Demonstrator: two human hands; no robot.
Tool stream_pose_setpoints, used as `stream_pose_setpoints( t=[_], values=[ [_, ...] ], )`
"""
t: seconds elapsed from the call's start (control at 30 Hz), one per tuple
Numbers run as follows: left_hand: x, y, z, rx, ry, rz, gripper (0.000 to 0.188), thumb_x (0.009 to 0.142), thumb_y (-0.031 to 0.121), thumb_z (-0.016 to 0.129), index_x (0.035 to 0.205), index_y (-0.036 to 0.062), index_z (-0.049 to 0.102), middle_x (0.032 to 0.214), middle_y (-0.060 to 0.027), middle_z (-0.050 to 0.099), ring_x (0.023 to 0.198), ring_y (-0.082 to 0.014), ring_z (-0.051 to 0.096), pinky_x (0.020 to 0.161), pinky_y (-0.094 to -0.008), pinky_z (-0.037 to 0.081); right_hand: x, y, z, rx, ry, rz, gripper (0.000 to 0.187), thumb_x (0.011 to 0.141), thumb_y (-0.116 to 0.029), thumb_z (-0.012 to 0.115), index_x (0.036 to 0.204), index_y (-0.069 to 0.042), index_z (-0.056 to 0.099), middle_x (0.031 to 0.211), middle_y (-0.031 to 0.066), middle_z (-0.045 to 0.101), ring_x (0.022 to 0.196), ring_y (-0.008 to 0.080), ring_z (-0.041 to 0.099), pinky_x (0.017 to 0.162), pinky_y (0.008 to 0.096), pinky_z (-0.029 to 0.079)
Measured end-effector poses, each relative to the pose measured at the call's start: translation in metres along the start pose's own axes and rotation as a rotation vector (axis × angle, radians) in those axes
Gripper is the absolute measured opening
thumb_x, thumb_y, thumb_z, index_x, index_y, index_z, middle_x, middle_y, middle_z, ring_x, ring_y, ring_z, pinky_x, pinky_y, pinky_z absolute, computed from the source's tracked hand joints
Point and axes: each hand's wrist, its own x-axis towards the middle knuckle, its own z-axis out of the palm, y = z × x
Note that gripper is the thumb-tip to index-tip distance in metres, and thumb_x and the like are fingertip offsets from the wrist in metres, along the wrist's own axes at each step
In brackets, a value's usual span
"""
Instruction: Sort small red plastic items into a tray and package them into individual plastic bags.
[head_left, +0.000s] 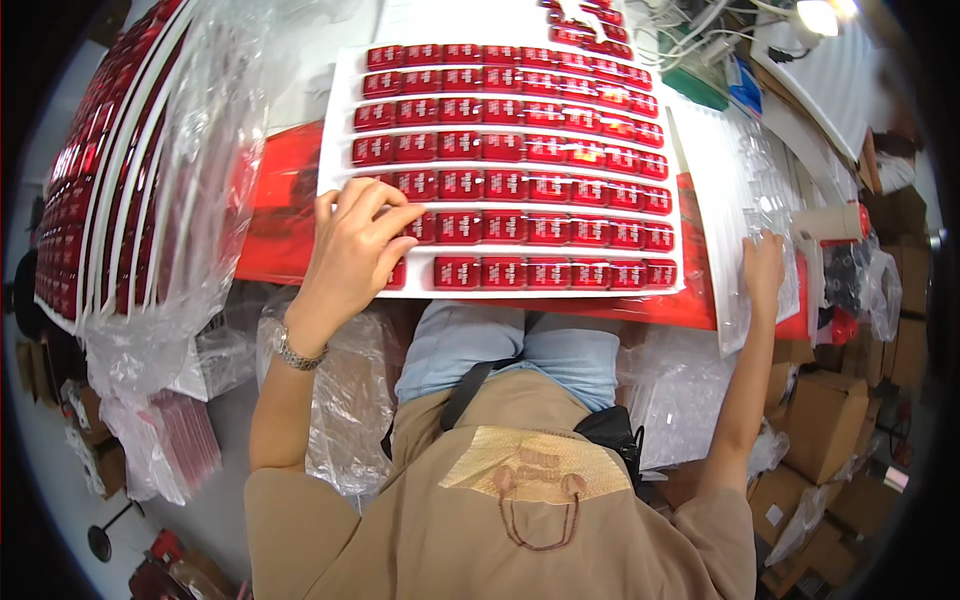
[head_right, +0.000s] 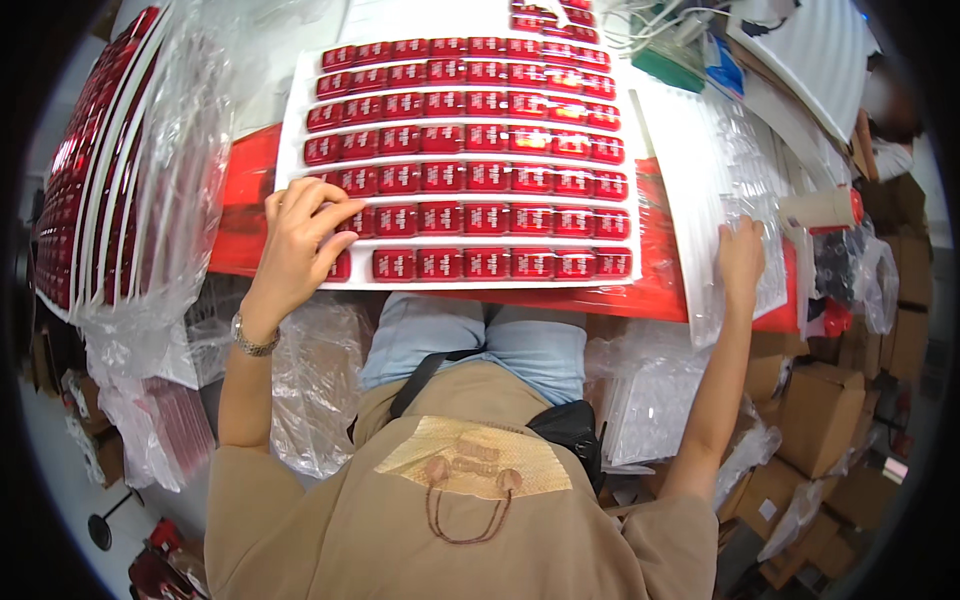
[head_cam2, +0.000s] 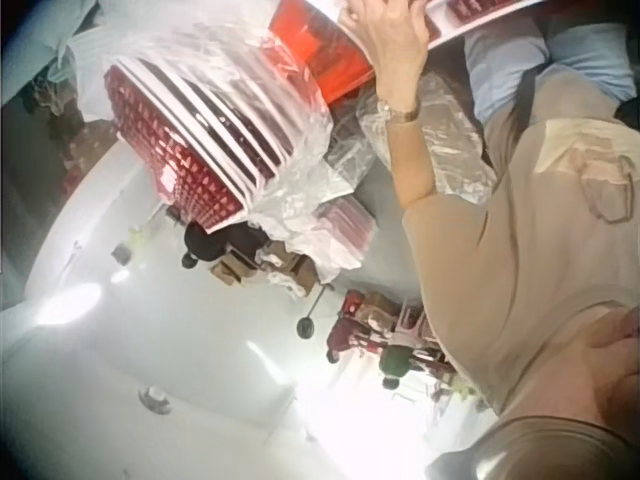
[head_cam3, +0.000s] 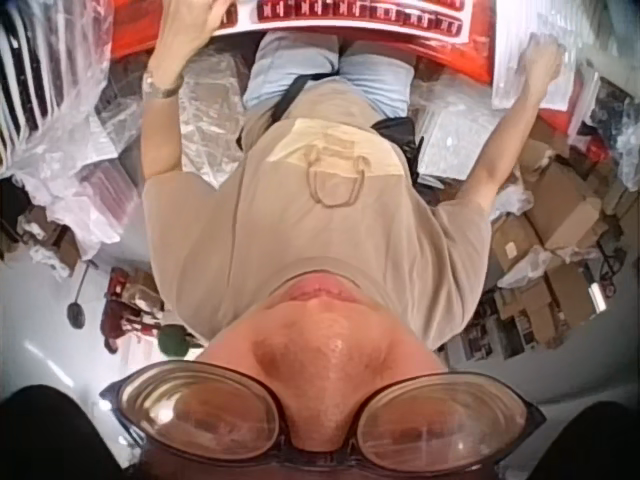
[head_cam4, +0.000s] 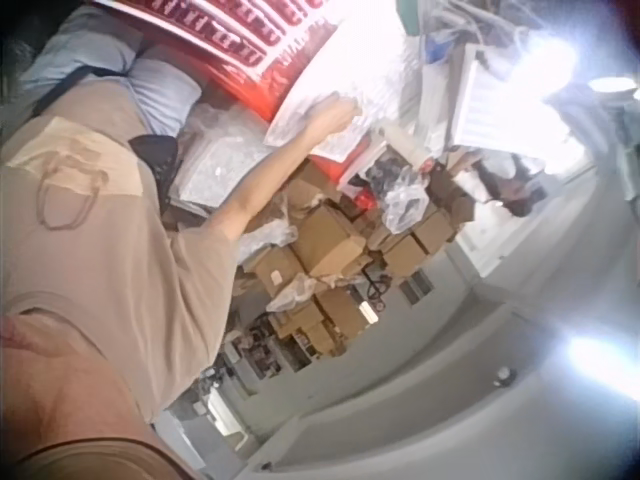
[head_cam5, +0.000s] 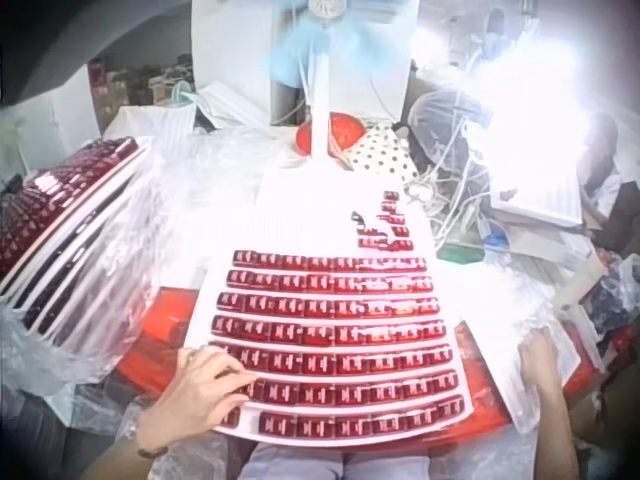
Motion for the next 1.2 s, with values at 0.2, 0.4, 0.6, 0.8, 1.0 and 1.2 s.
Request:
stream_pose_setpoints(
  t=[0.2, 0.4, 0.6, 0.8, 1.0, 1.2],
  values=[
    [-0.033, 0.003, -0.019, -0.058, 0.0, -0.069, 0.03, 0.07, 0.016, 0.072, 0.098, 0.0077, 0.066, 0.092, -0.0005, 0.058, 0.092, -0.0181, 0.052, 0.083, -0.0367, 0.032, 0.022, 0.03, 0.016, 0.308, 0.008, -0.077, 0.032, 0.077, -0.01, 0.065, 0.106, 0.002, 0.057, 0.088, 0.0145, 0.059, 0.082, 0.0288, 0.058, 0.076, 0.0373, 0.046],
    [-0.033, 0.012, -0.01, -0.123, 0.129, -0.088, 0.033, 0.069, 0.017, 0.075, 0.097, 0.0051, 0.064, 0.096, -0.0038, 0.06, 0.09, -0.0216, 0.055, 0.081, -0.0362, 0.038, 0.009, -0.035, -0.032, 1.126, 0.016, 0.087, 0.029, 0.086, -0.008, 0.061, 0.114, -0.001, 0.06, 0.091, 0.0045, 0.063, 0.079, 0.0093, 0.057, 0.07, 0.0224, 0.047],
    [-0.018, 0.058, 0.006, -0.585, 0.291, -0.128, 0.039, 0.068, 0.016, 0.077, 0.102, 0.0031, 0.061, 0.098, -0.0101, 0.061, 0.091, -0.0262, 0.057, 0.08, -0.0354, 0.046, -0.092, -0.234, -0.151, 1.824, -0.665, -0.448, 0.023, 0.079, 0.006, 0.064, 0.101, 0.002, 0.059, 0.087, 0.0063, 0.063, 0.077, 0.0101, 0.061, 0.069, 0.022, 0.051],
    [-0.018, 0.064, 0.004, -0.557, 0.166, 0.069, 0.038, 0.068, 0.018, 0.076, 0.1, 0.0025, 0.062, 0.095, -0.0107, 0.059, 0.085, -0.0274, 0.056, 0.072, -0.0358, 0.047, -0.102, -0.249, -0.151, 1.465, -0.94, -0.779, 0.022, 0.073, -0.004, 0.076, 0.084, 0.001, 0.058, 0.076, 0.0031, 0.057, 0.066, 0.0088, 0.056, 0.058, 0.0226, 0.047],
    [-0.04, 0.038, -0.008, -0.35, 0.151, -0.079, 0.035, 0.071, 0.02, 0.073, 0.099, 0.0022, 0.062, 0.093, -0.0086, 0.057, 0.086, -0.0263, 0.055, 0.073, -0.0372, 0.043, -0.065, -0.189, -0.106, 1.32, -0.284, -0.375, 0.024, 0.08, -0.016, 0.07, 0.097, -0.001, 0.061, 0.075, 0.0059, 0.059, 0.069, 0.0124, 0.058, 0.061, 0.026, 0.047],
    [-0.029, 0.024, -0.009, 0.045, -0.016, 0.017, 0.033, 0.07, 0.015, 0.071, 0.1, 0.0048, 0.063, 0.094, -0.0053, 0.055, 0.089, -0.0226, 0.052, 0.081, -0.0364, 0.036, 0.041, -0.021, 0.012, 0.066, 0.306, -0.293, 0.019, 0.086, -0.011, 0.055, 0.101, -0.002, 0.063, 0.102, 0.0118, 0.063, 0.099, 0.0278, 0.057, 0.08, 0.0402, 0.047]
  ],
)
